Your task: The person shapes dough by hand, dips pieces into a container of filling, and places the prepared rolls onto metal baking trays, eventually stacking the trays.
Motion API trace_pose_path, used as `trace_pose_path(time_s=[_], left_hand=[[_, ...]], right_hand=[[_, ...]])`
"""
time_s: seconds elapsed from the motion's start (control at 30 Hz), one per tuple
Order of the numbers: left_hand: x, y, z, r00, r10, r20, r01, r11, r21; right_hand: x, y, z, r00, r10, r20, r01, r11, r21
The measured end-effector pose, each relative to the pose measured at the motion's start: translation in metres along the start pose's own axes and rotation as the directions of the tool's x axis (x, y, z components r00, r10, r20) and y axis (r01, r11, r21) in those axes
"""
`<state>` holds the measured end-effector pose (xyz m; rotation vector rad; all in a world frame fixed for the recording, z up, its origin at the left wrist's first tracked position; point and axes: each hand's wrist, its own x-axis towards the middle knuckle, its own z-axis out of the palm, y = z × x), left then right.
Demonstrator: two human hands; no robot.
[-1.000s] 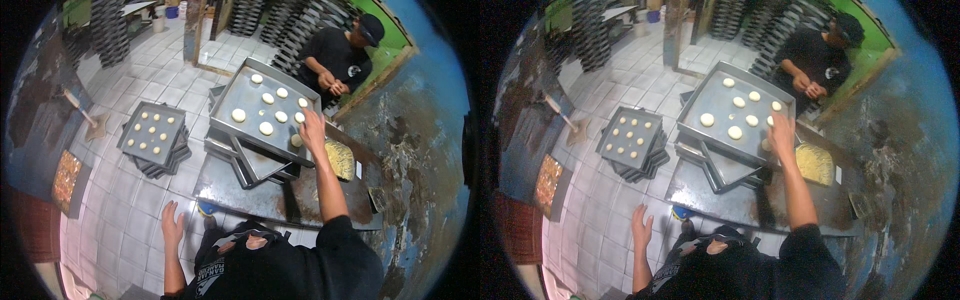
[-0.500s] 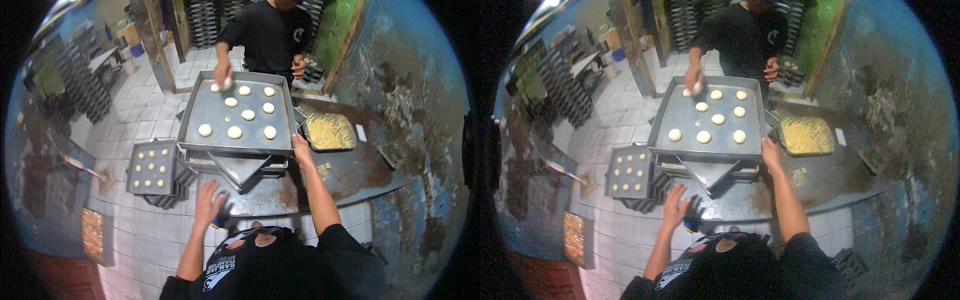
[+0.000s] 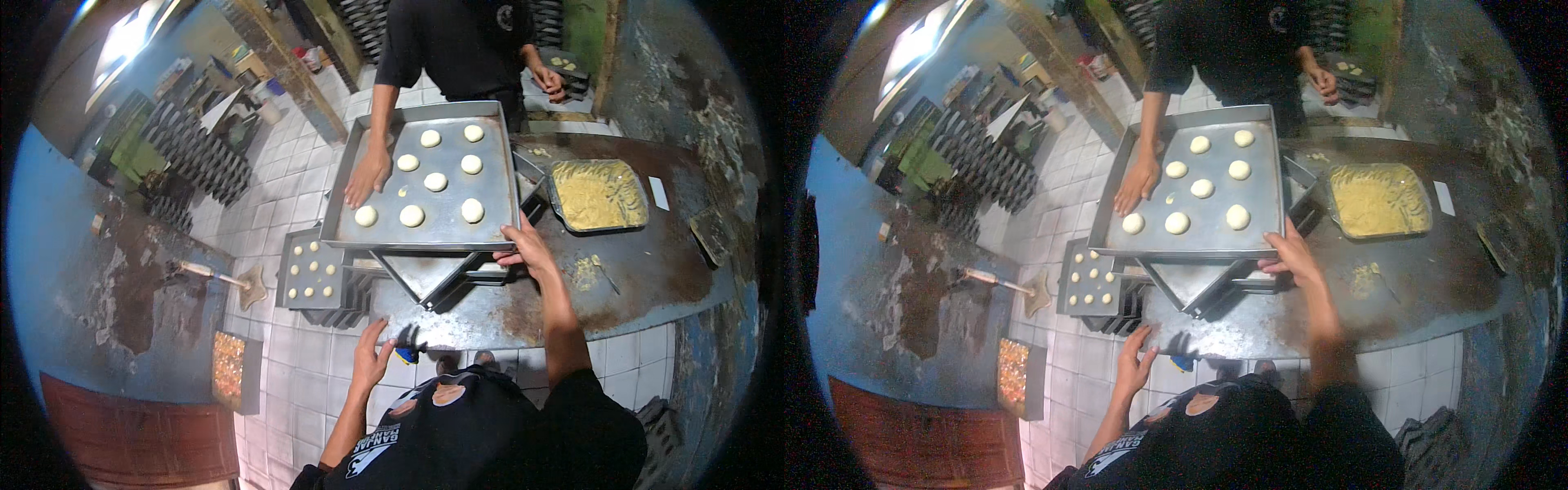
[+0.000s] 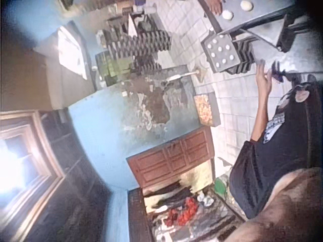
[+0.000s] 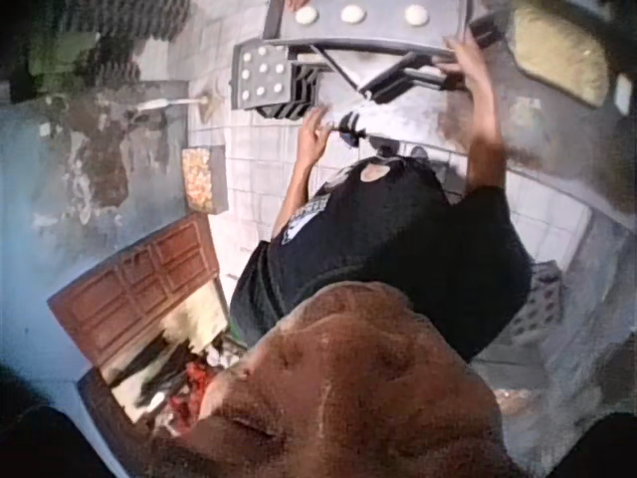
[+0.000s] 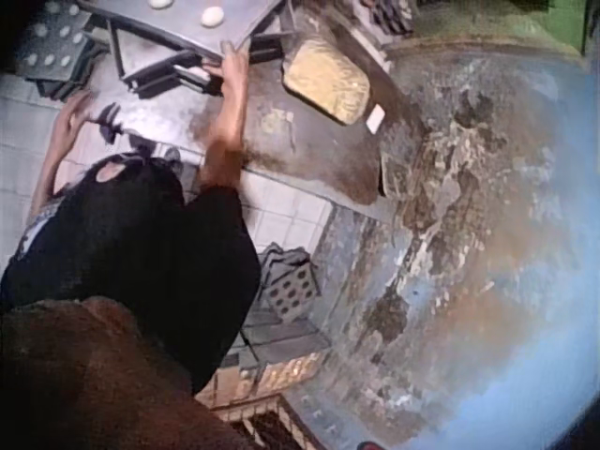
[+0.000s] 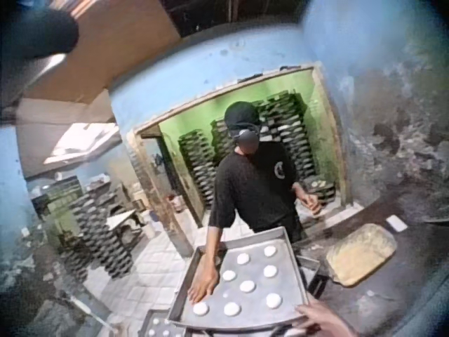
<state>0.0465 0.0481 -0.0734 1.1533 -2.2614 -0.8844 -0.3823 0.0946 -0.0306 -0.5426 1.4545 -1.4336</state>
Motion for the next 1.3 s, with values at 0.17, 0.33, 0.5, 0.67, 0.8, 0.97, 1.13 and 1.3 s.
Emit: trace_pose_path(time_s=[0.17, 0.33, 0.5, 0.67, 0.8, 0.97, 1.13, 1.3], left_hand=[[0.033, 0.003, 0.008, 0.982, -0.168, -0.088, 0.106, 0.871, -0.479], [0.050, 0.025, 0.001, 0.880, -0.464, -0.100, 0.190, 0.538, -0.821], [0.094, 0.028, -0.002, 0.823, -0.556, 0.117, 0.254, 0.176, -0.951], [0.094, 0.025, -0.044, 0.671, -0.738, 0.074, 0.338, 0.215, -0.916], [0.074, -0.058, -0.086, 0.757, -0.642, 0.122, 0.100, -0.070, -0.992], [0.066, -0.201, -0.132, 0.729, -0.678, 0.090, -0.100, -0.235, -0.967], [0.083, -0.312, -0.194, 0.594, -0.791, 0.145, -0.101, -0.253, -0.962], [0.121, -0.437, -0.201, 0.572, -0.813, 0.110, -0.098, -0.201, -0.975]], right_hand=[[-0.002, 0.004, -0.014, 0.994, -0.036, 0.105, 0.027, 0.996, 0.087], [-0.028, 0.030, 0.040, 0.989, -0.015, 0.145, -0.013, 0.981, 0.194], [-0.082, 0.057, 0.084, 0.993, -0.041, 0.110, 0.017, 0.978, 0.206], [-0.117, 0.065, 0.159, 0.987, 0.054, 0.153, -0.071, 0.992, 0.105], [-0.103, 0.058, 0.234, 0.976, 0.087, 0.198, -0.078, 0.995, -0.056], [-0.033, 0.054, 0.357, 0.948, 0.109, 0.298, 0.120, 0.745, -0.656], [0.009, 0.072, 0.444, 0.841, -0.094, 0.533, 0.525, 0.378, -0.763], [0.019, 0.103, 0.485, 0.839, 0.255, 0.482, 0.365, 0.392, -0.844]])
